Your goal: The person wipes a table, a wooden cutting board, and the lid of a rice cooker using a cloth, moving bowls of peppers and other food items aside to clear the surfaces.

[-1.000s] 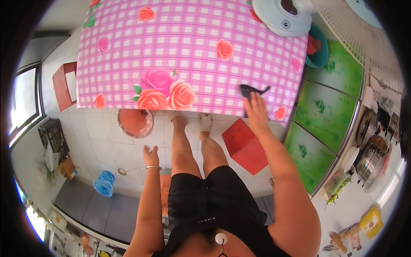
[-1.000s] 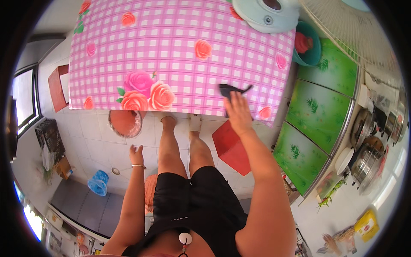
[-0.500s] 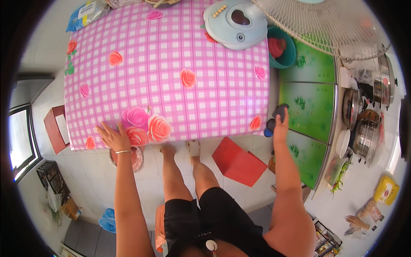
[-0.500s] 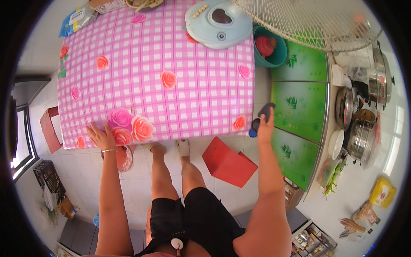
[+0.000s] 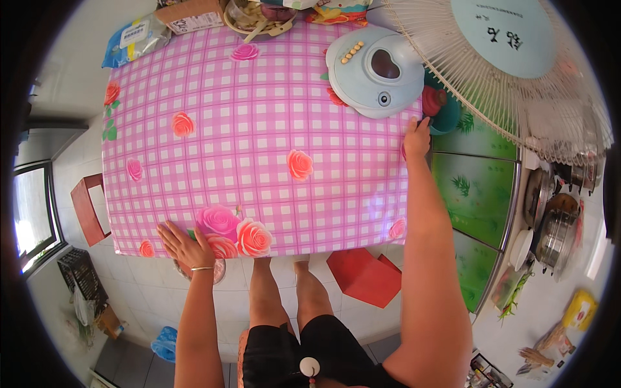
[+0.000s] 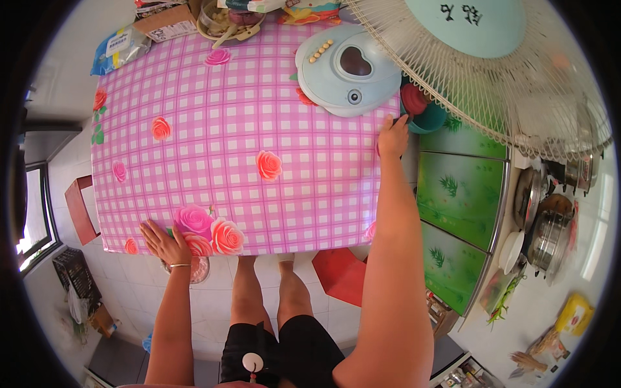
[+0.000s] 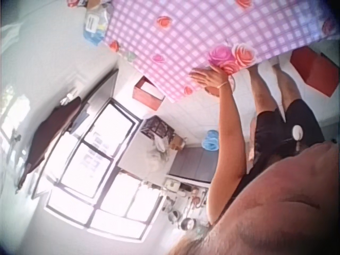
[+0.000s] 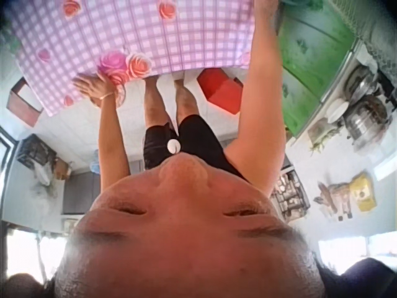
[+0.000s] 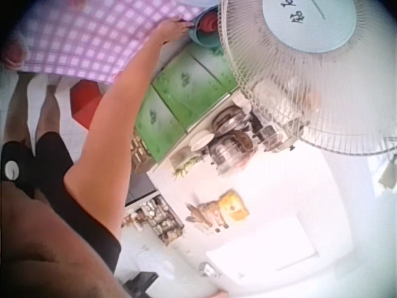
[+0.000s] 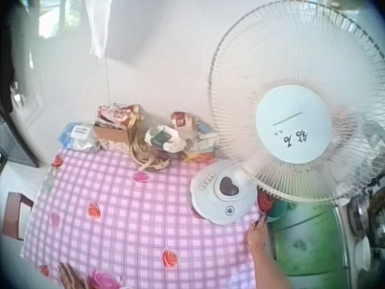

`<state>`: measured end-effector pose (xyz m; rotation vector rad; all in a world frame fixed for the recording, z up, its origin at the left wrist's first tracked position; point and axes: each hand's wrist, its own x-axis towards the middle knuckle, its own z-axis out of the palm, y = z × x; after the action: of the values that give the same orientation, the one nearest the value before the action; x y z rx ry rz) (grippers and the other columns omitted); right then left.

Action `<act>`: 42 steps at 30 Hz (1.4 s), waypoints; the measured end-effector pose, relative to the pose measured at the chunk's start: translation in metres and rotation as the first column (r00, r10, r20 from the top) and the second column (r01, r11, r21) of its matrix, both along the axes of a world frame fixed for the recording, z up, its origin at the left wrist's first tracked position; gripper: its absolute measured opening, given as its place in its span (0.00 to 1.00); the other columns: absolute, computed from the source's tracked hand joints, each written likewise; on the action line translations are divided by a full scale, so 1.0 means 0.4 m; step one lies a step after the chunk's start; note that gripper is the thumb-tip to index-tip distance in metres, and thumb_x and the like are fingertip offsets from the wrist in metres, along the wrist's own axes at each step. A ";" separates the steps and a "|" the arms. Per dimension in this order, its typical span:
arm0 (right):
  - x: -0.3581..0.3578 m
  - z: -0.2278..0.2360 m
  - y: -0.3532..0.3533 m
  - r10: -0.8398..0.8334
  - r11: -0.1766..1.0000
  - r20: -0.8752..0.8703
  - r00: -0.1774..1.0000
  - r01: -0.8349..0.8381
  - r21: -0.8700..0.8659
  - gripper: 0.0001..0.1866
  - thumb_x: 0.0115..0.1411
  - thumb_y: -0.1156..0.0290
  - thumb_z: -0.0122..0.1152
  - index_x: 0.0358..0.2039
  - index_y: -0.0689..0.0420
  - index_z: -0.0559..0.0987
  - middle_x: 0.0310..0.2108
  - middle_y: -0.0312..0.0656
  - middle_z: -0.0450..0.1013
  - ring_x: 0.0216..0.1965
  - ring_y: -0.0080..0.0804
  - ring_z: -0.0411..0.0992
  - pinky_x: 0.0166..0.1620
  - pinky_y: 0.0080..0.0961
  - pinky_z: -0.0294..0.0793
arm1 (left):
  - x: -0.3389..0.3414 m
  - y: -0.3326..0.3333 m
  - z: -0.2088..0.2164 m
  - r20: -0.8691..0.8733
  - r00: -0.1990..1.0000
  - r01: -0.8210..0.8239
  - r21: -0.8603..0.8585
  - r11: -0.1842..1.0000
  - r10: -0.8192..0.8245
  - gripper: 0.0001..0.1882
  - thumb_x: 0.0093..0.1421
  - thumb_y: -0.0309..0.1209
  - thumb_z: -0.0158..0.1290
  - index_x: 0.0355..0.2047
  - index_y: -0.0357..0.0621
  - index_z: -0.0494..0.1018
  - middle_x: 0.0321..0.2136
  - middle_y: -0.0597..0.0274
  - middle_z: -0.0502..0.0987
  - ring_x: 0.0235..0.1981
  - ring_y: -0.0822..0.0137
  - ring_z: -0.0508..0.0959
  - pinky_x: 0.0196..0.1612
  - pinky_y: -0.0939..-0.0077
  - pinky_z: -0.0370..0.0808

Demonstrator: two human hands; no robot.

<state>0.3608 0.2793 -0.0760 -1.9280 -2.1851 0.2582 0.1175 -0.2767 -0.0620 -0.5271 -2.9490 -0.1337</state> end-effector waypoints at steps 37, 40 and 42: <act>-1.248 0.048 -0.971 0.949 0.283 0.089 0.302 -0.942 0.179 0.34 0.63 0.50 0.47 0.62 0.62 0.61 0.64 0.56 0.54 0.66 0.52 0.50 0.66 0.47 0.48 | -0.033 -0.048 0.023 0.330 0.941 -0.148 0.193 0.970 0.077 0.46 0.52 0.51 0.52 0.62 0.27 0.56 0.65 0.30 0.49 0.68 0.37 0.46 0.66 0.43 0.35; -1.365 0.041 -1.039 0.966 0.217 0.097 0.241 -0.953 0.211 0.34 0.63 0.50 0.47 0.62 0.62 0.62 0.64 0.55 0.55 0.66 0.51 0.51 0.66 0.47 0.49 | -0.032 -0.056 0.015 0.327 0.943 -0.145 0.234 0.961 0.063 0.44 0.52 0.51 0.51 0.61 0.28 0.57 0.65 0.31 0.49 0.68 0.38 0.46 0.66 0.43 0.35; -1.423 0.030 -1.082 0.972 0.183 0.101 0.210 -0.956 0.228 0.34 0.63 0.50 0.47 0.63 0.60 0.62 0.65 0.53 0.54 0.66 0.49 0.50 0.66 0.46 0.48 | -0.031 -0.059 0.013 0.328 0.942 -0.156 0.259 0.953 0.065 0.43 0.53 0.51 0.51 0.61 0.31 0.59 0.65 0.33 0.51 0.68 0.39 0.47 0.66 0.44 0.35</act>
<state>-0.2084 -0.1535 -0.0640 -0.0623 -2.8703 0.1938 0.1052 -0.3003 -0.0570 -0.3203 -3.1747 -0.6756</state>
